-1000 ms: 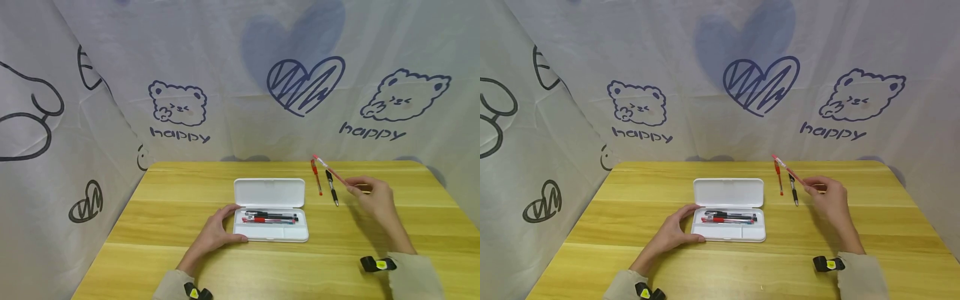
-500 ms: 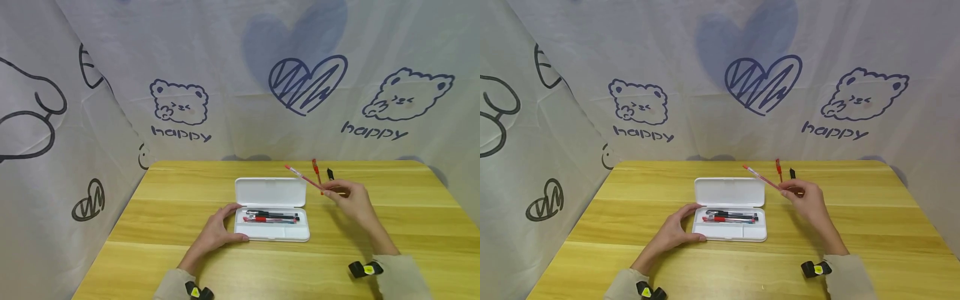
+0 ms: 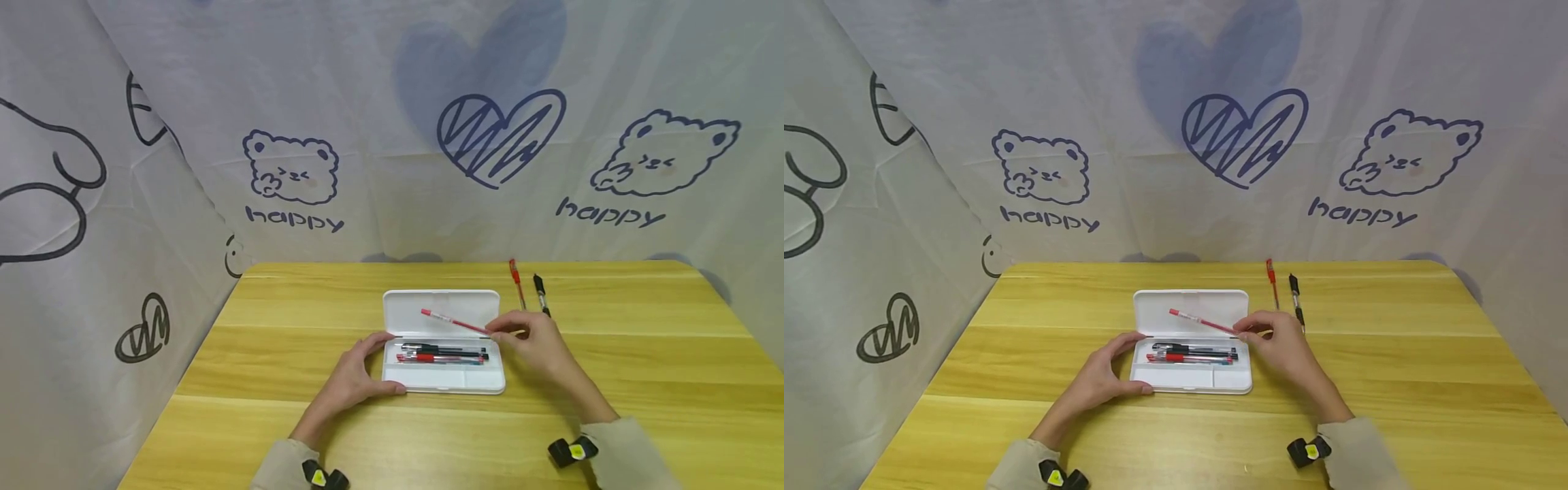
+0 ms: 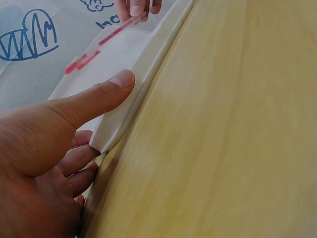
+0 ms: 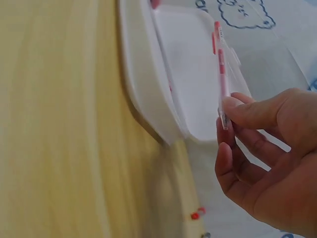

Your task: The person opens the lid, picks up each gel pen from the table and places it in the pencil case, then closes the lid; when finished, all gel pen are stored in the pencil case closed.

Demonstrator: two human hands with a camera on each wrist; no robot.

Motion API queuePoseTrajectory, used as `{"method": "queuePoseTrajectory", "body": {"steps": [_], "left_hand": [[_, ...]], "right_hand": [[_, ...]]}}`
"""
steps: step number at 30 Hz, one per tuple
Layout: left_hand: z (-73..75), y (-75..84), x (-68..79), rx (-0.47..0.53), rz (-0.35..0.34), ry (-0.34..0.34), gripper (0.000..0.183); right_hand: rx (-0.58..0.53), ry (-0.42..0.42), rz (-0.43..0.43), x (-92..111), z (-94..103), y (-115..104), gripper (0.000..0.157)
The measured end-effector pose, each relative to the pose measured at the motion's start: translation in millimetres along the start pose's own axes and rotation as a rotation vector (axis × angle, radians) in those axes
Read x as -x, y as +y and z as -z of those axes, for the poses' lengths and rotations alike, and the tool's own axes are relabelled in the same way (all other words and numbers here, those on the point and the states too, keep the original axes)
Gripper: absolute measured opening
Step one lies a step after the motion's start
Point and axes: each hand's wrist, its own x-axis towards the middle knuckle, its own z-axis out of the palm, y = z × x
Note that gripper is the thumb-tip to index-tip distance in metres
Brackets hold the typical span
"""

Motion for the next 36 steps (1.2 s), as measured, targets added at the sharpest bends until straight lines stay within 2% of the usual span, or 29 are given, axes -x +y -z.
{"method": "queuePoseTrajectory", "body": {"steps": [5,10,19,36], "left_hand": [[0.0,0.2,0.4,-0.016,0.009,0.002,0.092],[0.0,0.7,-0.1,-0.024,0.012,0.004,0.092],[-0.1,-0.7,0.2,-0.026,0.01,0.003,0.093],[-0.3,-1.3,0.0,-0.034,0.015,0.004,0.093]], "right_hand": [[0.019,-0.081,-0.013,1.5,-15.3,-4.6,0.014],[0.023,-0.14,0.02,3.3,-25.8,-8.5,0.016],[0.055,-0.144,0.037,5.0,-32.7,-10.2,0.02],[0.092,-0.167,0.045,5.6,-33.0,-12.1,0.019]]}}
